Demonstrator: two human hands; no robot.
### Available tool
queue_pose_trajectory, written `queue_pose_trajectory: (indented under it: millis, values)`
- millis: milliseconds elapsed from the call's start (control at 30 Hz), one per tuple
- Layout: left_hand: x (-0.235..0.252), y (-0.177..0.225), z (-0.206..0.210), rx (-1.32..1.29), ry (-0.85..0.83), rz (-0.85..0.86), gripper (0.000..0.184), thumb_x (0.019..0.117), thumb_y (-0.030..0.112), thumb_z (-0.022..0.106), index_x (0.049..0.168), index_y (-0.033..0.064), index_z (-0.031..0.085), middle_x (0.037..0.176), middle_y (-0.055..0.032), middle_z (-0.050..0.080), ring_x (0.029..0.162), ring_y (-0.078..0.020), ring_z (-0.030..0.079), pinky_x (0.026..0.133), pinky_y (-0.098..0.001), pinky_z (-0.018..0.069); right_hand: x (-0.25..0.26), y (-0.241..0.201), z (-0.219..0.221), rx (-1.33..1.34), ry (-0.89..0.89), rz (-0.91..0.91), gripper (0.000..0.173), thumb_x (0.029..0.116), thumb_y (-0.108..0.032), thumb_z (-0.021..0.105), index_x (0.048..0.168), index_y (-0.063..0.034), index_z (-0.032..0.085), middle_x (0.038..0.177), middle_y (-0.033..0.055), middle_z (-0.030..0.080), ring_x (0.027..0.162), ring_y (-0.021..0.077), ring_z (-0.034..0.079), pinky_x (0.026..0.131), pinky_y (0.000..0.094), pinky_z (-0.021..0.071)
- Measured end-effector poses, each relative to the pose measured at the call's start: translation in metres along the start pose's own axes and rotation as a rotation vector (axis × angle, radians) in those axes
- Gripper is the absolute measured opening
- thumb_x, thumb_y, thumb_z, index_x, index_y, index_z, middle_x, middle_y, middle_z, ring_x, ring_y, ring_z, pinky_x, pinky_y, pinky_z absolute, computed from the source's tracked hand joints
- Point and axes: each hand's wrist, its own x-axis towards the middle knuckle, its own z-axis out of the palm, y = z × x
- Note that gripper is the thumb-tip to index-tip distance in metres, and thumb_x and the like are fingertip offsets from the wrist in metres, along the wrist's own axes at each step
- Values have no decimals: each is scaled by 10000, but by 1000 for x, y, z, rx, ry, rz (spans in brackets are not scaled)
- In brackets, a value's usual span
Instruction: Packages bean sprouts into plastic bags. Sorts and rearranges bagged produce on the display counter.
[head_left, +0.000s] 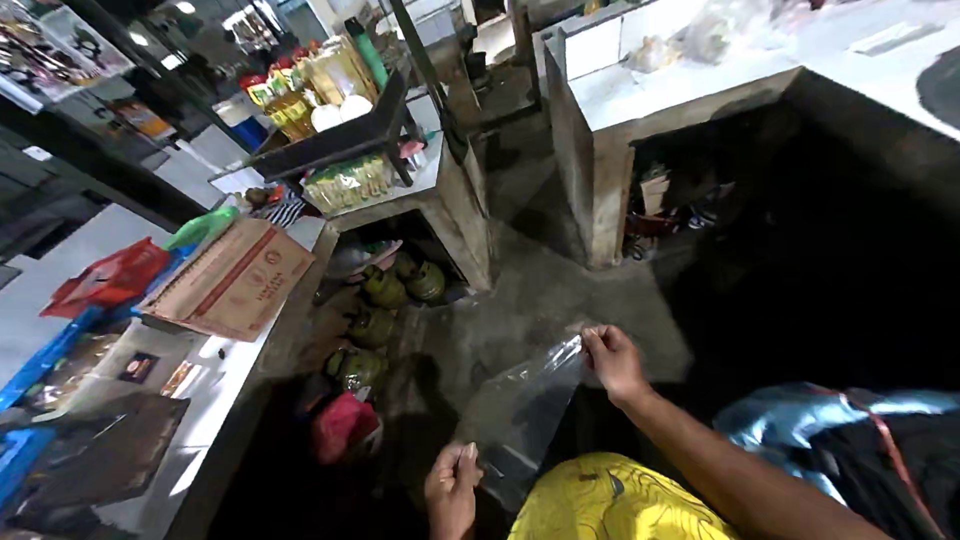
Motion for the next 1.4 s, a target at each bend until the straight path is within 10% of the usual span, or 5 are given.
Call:
queue_pose_trajectory:
  millis: [400,633,867,1100,1400]
  values:
    - [262,22,128,-81,-346,-106,202,1009,192,641,991,-7,678,771,-70,682,635,-167,667,621,-339,607,191,-12,5,-559,117,-198,485,942,-275,728,1256,57,566,1135,234,635,953,309,656,846,476,577]
    - [352,77,276,-366,-859,-264,276,962,280,731,968,12,662,816,-64,687,725,-163,673,711,-354,602,233,-50,11,-124,-506,-133,408,874,-247,830,1194,-51,670,1048,62,740,934,183,722,859,371,629]
    - [393,130,422,124,-1135,-71,309,946,314,712,944,19,618,789,-91,641,652,-195,657,642,-388,597,291,-55,-96,-156,162,-248,136,897,-24,650,1015,-33,583,874,72,670,677,192,681,602,377,629]
    - [383,182,593,340,-1065,219,250,897,135,722,1076,34,579,728,-76,625,587,-208,662,571,-421,613,341,-90,-240,-806,178,-82,329,940,-53,592,1133,-254,767,1246,106,616,1035,219,653,879,418,596]
    - [329,269,758,289,-1223,941,294,903,91,626,1169,106,751,1041,-108,660,798,-160,660,708,-350,597,381,-168,-373,-745,316,155,904,945,-84,630,1669,-195,100,1511,209,439,1020,321,698,888,484,602]
